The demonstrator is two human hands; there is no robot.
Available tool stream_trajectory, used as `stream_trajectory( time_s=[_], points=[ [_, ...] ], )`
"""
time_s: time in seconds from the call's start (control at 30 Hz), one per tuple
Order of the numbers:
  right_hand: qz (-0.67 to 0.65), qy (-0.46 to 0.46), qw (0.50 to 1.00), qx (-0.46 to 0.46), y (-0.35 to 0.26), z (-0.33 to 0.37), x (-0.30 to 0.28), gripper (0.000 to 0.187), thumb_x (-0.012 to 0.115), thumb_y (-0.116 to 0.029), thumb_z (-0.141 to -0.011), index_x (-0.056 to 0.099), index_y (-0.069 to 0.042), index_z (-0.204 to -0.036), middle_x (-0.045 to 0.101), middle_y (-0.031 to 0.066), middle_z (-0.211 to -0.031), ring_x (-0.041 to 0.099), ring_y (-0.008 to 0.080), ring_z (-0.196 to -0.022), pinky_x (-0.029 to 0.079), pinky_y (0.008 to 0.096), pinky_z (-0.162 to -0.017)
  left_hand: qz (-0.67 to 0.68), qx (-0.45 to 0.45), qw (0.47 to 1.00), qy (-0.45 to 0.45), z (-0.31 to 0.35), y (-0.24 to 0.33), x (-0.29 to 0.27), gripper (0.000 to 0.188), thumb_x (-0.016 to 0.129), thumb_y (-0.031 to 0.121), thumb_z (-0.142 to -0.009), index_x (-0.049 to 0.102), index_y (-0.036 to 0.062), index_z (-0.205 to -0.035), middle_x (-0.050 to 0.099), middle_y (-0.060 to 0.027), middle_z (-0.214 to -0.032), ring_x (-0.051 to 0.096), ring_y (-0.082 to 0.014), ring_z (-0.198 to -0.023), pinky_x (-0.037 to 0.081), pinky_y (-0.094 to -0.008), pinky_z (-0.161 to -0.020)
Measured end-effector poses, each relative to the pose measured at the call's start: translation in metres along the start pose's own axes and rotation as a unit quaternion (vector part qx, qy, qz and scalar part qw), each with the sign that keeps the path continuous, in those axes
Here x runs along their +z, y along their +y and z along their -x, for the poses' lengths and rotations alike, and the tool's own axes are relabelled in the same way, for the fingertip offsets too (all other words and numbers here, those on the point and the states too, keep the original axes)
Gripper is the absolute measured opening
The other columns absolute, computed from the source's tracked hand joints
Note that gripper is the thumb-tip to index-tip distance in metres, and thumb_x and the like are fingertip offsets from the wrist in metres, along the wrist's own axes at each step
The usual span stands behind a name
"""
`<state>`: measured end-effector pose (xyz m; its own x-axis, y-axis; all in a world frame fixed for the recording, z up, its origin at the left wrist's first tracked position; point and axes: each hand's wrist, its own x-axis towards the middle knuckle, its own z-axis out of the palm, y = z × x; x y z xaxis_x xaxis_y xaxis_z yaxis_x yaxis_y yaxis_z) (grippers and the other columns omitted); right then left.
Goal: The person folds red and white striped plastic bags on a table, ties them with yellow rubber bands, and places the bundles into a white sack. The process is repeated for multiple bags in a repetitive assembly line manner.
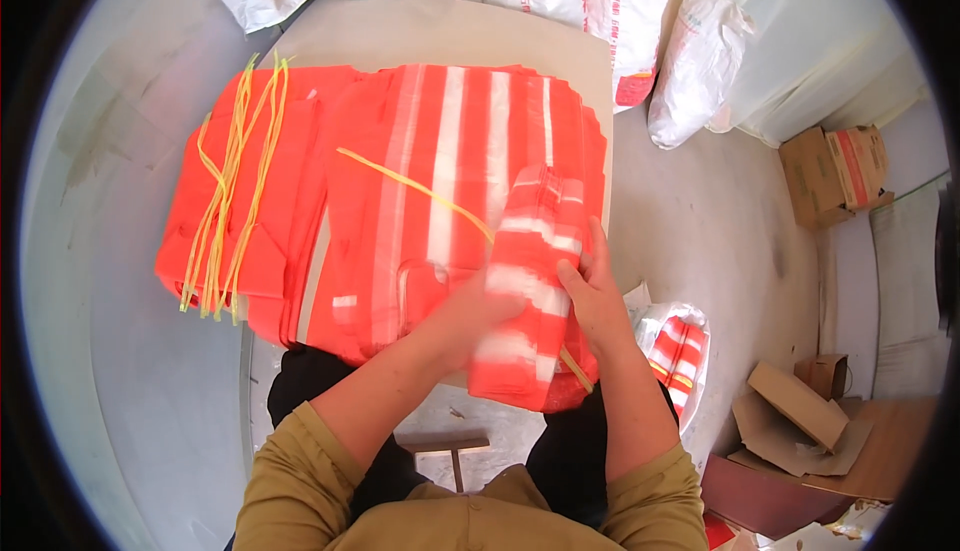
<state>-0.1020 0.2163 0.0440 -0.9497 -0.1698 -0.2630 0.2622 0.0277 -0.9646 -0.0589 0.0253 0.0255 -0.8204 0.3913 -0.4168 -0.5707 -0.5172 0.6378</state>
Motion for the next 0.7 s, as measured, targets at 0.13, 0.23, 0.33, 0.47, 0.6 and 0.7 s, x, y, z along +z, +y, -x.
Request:
stream_trajectory(
  time_s=[0.13,0.23,0.33,0.47,0.6,0.7],
  points=[
    [0.196,-0.050,0.979,-0.037,0.015,0.012,-0.031,0.073,0.054,-0.010,-0.106,0.014,-0.007,-0.166,0.066,0.0145,-0.129,0.060,0.0205,-0.117,0.046,0.0332,-0.105,0.009,-0.014,1.000,0.016,0.004,0.009,0.005,0.056,0.067,0.000,-0.094,0.046,0.0029,-0.146,0.065,-0.0127,-0.132,0.068,-0.0244,-0.116,0.059,-0.0422,-0.097],
    [0.277,-0.040,0.959,-0.030,0.006,0.027,-0.036,0.056,0.057,-0.011,-0.103,0.036,-0.003,-0.155,0.070,0.0134,-0.113,0.064,0.0190,-0.103,0.050,0.0342,-0.097,-0.014,-0.018,0.999,0.049,0.002,0.014,-0.002,0.063,0.067,-0.002,-0.092,0.042,0.0027,-0.151,0.065,-0.0137,-0.132,0.069,-0.0252,-0.115,0.061,-0.0433,-0.095],
    [0.366,-0.024,0.930,-0.003,0.001,0.032,-0.030,0.037,0.066,-0.029,-0.097,0.063,-0.005,-0.125,0.073,0.0200,-0.105,0.071,0.0389,-0.100,0.055,0.0448,-0.088,-0.031,-0.019,0.996,0.086,0.006,0.026,-0.002,0.072,0.068,-0.005,-0.090,0.038,0.0025,-0.156,0.065,-0.0146,-0.132,0.070,-0.0262,-0.113,0.061,-0.0440,-0.094],
    [0.548,-0.100,0.826,-0.079,-0.003,0.043,-0.014,0.018,0.071,-0.019,-0.086,0.066,-0.007,-0.099,0.072,0.0118,-0.089,0.070,0.0361,-0.088,0.055,0.0465,-0.074,0.004,-0.024,0.994,0.102,0.009,0.032,0.003,0.072,0.067,-0.007,-0.089,0.039,0.0022,-0.154,0.065,-0.0151,-0.131,0.070,-0.0265,-0.113,0.062,-0.0438,-0.094],
    [0.513,-0.072,0.843,-0.147,0.012,0.042,-0.030,0.015,0.070,-0.015,-0.088,0.070,-0.007,-0.101,0.071,0.0131,-0.090,0.069,0.0372,-0.088,0.055,0.0456,-0.075,0.000,-0.029,0.997,0.069,0.004,0.014,-0.007,0.071,0.067,-0.007,-0.089,0.039,0.0011,-0.154,0.064,-0.0162,-0.132,0.068,-0.0259,-0.116,0.060,-0.0437,-0.095],
    [0.539,-0.007,0.825,-0.169,0.014,0.035,-0.058,0.013,0.068,-0.012,-0.090,0.073,-0.006,-0.100,0.070,0.0127,-0.092,0.068,0.0367,-0.089,0.055,0.0445,-0.076,-0.066,-0.030,0.996,0.042,0.004,-0.002,-0.002,0.074,0.068,-0.005,-0.089,0.036,0.0014,-0.155,0.062,-0.0167,-0.135,0.065,-0.0247,-0.121,0.057,-0.0413,-0.098]
  ],
)
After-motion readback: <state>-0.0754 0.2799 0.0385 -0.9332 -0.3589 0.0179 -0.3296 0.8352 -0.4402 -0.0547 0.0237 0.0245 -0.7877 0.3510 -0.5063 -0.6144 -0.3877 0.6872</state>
